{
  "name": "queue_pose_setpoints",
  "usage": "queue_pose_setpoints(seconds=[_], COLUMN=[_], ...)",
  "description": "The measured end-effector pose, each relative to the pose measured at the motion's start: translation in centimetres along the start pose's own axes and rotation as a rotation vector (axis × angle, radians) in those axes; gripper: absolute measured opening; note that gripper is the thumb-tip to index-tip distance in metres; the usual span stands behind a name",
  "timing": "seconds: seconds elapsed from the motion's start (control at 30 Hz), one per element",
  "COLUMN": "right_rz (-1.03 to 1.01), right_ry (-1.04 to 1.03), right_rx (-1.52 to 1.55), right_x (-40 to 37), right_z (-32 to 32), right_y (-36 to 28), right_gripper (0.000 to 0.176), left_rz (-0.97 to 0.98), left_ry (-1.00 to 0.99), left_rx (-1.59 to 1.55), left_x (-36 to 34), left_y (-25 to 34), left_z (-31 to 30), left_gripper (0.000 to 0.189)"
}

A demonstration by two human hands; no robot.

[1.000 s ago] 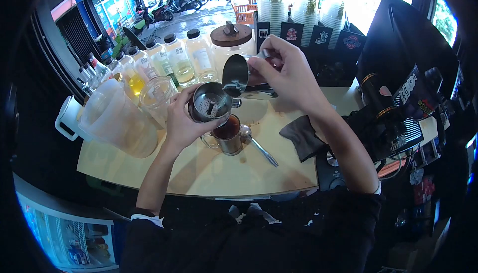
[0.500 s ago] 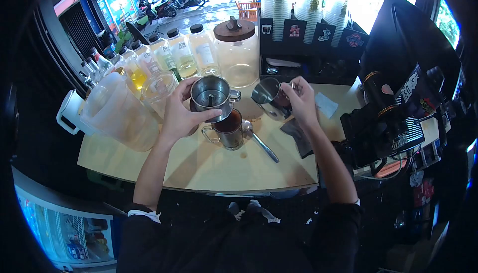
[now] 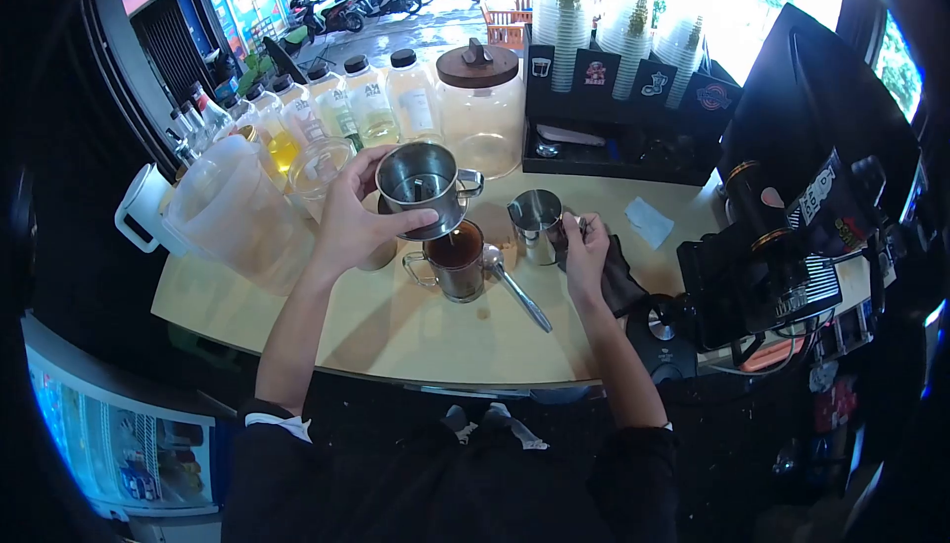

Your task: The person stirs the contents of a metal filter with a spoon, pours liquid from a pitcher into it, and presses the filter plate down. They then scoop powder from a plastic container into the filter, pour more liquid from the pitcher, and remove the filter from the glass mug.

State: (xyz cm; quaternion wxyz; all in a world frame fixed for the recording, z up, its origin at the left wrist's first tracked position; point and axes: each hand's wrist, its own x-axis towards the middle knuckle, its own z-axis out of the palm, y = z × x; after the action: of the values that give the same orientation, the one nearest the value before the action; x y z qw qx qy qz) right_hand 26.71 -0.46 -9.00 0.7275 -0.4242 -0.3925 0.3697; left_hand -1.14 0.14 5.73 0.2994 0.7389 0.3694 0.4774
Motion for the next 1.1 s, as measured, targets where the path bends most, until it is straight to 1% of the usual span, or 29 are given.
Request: queue_pose_setpoints(seconds=[0.07, 0.2, 0.3, 0.43, 0.53, 0.63, 0.73, 0.8, 0.9, 1.1], right_rz=[-0.051, -0.084, -0.114, -0.107, -0.095, -0.087, -0.081, -0.069, -0.052, -0.039], right_ry=[-0.005, -0.002, 0.028, 0.020, -0.015, -0.036, -0.041, -0.039, -0.043, -0.053], right_rx=[-0.032, -0.052, -0.068, -0.125, -0.125, -0.143, -0.147, -0.137, -0.110, -0.093], right_x=[0.0, -0.6, -1.1, -1.3, -1.3, -1.3, -1.3, -1.3, -1.4, -1.5], right_z=[-0.5, -1.1, -1.0, -1.1, -1.5, -1.6, -1.6, -1.6, -1.3, -1.4], right_y=[1.3, 2.5, 2.5, 2.5, 2.7, 2.6, 2.7, 2.6, 2.2, 2.1], right_gripper=[0.017, 0.018, 0.022, 0.023, 0.022, 0.021, 0.021, 0.021, 0.021, 0.020], left_rz=[-0.051, -0.064, -0.085, -0.041, -0.021, -0.075, -0.030, -0.028, -0.029, -0.037], left_ry=[-0.029, -0.021, -0.022, 0.003, 0.023, 0.007, 0.032, 0.028, 0.020, 0.024], left_rx=[-0.036, 0.003, 0.003, -0.071, -0.012, -0.016, 0.009, -0.045, -0.030, -0.068], left_x=[0.2, 0.0, -0.2, -0.4, -0.4, -0.4, -0.4, -0.3, -0.3, 0.0], left_y=[1.1, -0.2, -0.6, -1.1, -1.5, -1.4, -1.4, -1.2, -0.2, -1.2], left_z=[-0.1, 0.9, 1.3, 1.2, 1.0, 0.8, 0.7, 0.6, 0.5, 0.7], left_gripper=[0.079, 0.079, 0.079, 0.085, 0.083, 0.083, 0.082, 0.081, 0.080, 0.079])
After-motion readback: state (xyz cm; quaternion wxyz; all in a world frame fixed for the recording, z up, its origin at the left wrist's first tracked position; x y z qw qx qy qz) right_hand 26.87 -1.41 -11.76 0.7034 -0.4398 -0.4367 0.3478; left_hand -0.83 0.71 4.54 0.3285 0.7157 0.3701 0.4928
